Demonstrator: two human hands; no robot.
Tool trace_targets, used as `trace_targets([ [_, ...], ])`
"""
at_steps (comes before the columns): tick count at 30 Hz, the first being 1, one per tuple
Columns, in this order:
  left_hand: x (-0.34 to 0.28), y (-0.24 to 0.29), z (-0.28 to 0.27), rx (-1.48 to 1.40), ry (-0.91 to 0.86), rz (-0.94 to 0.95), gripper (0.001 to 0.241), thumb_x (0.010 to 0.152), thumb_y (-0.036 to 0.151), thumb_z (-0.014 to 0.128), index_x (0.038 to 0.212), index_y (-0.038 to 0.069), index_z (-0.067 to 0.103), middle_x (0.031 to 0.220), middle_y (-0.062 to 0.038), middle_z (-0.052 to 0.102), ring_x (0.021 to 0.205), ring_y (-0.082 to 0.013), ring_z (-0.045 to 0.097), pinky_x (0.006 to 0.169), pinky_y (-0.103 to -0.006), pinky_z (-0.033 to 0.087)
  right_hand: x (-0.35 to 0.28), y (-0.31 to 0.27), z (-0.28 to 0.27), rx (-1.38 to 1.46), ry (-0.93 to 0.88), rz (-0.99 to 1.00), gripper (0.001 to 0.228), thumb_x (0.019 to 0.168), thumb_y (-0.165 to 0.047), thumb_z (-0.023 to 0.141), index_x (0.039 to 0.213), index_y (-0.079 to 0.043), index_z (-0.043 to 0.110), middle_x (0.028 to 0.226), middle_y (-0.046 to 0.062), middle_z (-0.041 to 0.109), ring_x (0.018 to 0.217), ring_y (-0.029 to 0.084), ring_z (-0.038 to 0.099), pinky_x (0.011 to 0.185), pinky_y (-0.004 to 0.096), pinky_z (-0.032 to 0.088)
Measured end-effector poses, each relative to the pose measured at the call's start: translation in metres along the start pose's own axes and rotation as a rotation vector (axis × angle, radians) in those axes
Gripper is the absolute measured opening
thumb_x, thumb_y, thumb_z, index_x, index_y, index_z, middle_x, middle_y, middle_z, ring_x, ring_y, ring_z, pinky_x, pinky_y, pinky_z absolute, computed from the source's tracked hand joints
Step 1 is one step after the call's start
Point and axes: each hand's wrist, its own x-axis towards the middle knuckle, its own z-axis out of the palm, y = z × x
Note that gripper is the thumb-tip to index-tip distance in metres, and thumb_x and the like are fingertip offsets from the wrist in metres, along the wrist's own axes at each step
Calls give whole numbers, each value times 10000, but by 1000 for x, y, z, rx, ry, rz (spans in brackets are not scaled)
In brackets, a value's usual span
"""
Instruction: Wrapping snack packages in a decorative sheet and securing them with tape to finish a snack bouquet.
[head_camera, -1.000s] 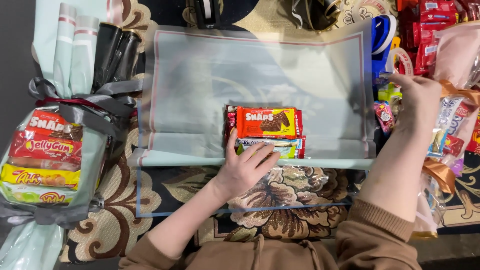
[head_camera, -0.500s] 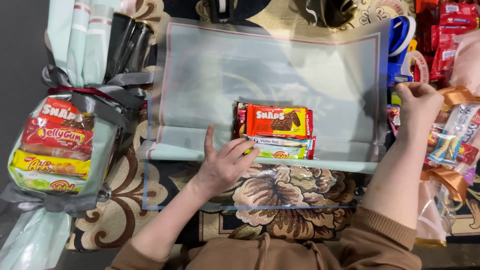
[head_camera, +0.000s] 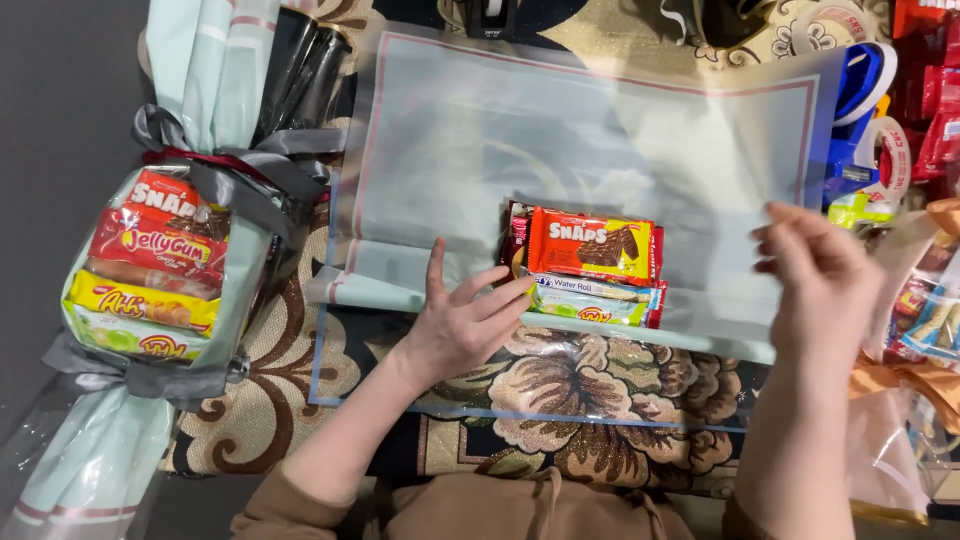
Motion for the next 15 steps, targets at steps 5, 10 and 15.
trace_targets([
  [5, -9, 8, 16, 48, -19, -50, 286, 860, 181, 768, 1133, 257, 730, 1450, 120, 577, 1347, -130, 450, 1204, -750, -11, -102, -41, 64, 206, -219, 270, 186, 934, -3, 686, 1114, 35, 711, 879, 230, 737, 732, 216, 683, 661, 317, 597],
  [10, 1, 1, -2, 89, 1, 57, 180, 975, 117, 740, 1122, 208, 794, 1282, 62, 738, 1190, -175, 643, 1221, -680, -7, -133, -28, 84, 388, -444, 351, 89, 955, -18, 656, 1040, -40, 668, 956, 156, 823, 777, 196, 752, 667, 298, 612],
  [15, 0, 1, 0, 56, 10, 59, 114, 976, 96, 748, 1044, 185, 770, 1296, 8, 732, 1209, -190, 636, 1210, -693, 55, -142, -18, 99, 510, -404, 434, 74, 965, 19, 604, 1017, -31, 618, 1102, 250, 792, 920, 244, 763, 739, 339, 652],
])
